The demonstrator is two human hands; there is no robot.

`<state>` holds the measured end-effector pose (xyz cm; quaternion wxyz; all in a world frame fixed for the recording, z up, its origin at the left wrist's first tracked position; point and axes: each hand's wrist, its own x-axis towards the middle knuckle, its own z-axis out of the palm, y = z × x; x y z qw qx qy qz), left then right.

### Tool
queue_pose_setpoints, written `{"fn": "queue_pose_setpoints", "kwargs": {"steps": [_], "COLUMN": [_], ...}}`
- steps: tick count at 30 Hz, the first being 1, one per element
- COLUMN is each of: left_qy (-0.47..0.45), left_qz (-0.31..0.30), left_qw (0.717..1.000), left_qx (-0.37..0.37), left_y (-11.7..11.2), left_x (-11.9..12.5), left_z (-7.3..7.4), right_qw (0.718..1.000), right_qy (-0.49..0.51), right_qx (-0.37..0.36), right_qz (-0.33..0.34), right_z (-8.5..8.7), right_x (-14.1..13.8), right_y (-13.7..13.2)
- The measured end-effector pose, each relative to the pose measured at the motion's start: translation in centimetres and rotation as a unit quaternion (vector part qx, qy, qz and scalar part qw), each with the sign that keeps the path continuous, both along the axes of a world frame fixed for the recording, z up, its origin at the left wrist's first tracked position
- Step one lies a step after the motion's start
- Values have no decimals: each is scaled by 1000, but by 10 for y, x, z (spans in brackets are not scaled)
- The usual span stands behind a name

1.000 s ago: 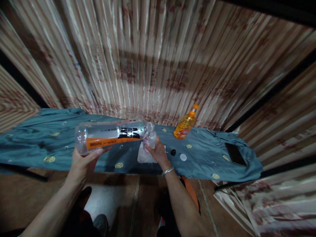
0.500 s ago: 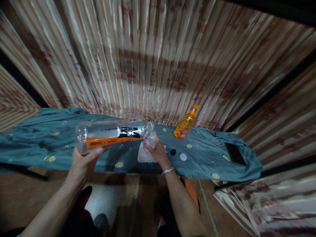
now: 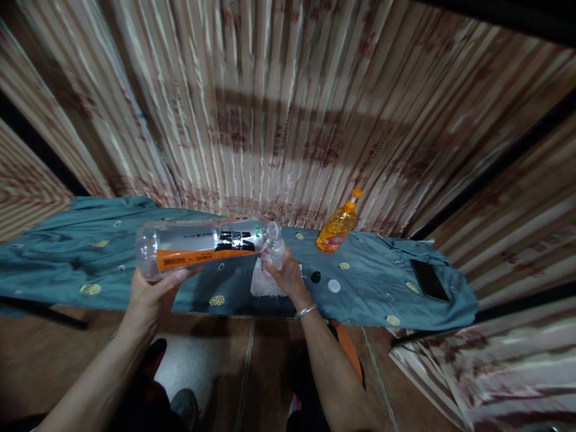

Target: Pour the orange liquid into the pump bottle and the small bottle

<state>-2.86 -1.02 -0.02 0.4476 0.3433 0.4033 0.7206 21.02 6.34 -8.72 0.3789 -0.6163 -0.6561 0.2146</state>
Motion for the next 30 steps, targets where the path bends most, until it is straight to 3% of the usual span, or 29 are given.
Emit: {"fn": "queue_pose_setpoints", "kwargs": {"steps": [30], "left_qy": [5], "left_qz": [3], "left_qw": [1000], "left_qx": [8], "left_y": [3], "left_x": [-4], "left_z": [-8], "right_qw": [1000], "right_qy": [5], "right_qx": [1], "right_qz": [0], "right_z": [0], "right_x": [-1], "right_y": [0]}}
